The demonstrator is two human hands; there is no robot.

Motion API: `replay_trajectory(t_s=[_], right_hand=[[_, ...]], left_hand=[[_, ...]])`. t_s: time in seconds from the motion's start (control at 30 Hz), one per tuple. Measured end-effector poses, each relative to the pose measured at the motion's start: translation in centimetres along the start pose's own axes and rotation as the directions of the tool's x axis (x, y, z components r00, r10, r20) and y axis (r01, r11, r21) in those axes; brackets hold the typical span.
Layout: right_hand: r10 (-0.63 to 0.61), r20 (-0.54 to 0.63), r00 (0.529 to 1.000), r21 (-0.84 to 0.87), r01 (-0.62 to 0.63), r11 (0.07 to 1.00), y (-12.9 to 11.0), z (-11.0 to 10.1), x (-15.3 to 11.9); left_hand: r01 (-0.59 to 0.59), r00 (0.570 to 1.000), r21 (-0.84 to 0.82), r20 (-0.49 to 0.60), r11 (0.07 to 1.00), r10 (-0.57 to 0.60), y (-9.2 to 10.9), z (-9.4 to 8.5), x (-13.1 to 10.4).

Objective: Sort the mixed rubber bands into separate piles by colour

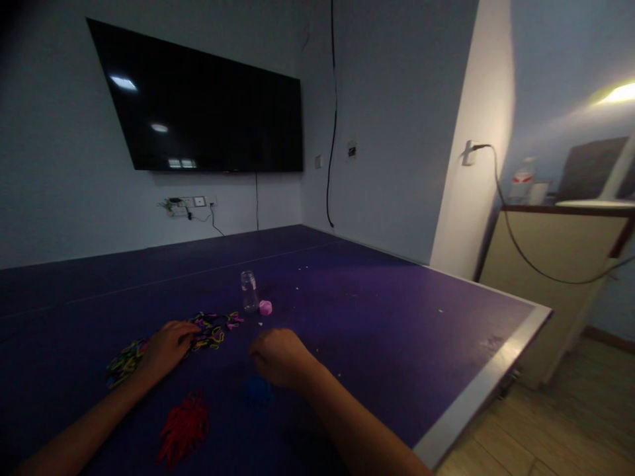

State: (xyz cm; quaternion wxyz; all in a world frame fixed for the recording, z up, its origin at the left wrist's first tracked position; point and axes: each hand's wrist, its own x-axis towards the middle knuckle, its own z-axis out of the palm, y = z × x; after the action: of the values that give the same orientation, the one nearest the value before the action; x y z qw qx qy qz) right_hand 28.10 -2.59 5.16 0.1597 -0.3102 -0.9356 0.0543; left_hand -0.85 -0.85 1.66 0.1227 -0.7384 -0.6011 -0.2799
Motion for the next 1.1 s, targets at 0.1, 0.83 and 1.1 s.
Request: replay_trajectory(t_s=[0.1, 0.83, 1.1], right_hand=[[-0.001, 0.0, 1.0, 0.0, 0.001, 1.0, 0.0, 0.0, 0.0], [-0.005, 0.004, 1.0, -0.01, 0.005, 1.0, 0.2, 0.2, 0.0], [-0.009, 0.018, 1.0, -0.014, 0.009, 1.0, 0.0, 0.1, 0.0]], left_hand=[[0.013, 1.0, 0.013, 0.015, 1.0, -0.013, -0.1, 0.1, 0.0], [-0.001, 0.997, 0.0, -0.077, 1.0, 0.001, 0.0, 0.0, 0.1], [0.023, 1.0, 0.028, 0.0, 0.999, -0.023, 0.5, -0.1, 0.0]])
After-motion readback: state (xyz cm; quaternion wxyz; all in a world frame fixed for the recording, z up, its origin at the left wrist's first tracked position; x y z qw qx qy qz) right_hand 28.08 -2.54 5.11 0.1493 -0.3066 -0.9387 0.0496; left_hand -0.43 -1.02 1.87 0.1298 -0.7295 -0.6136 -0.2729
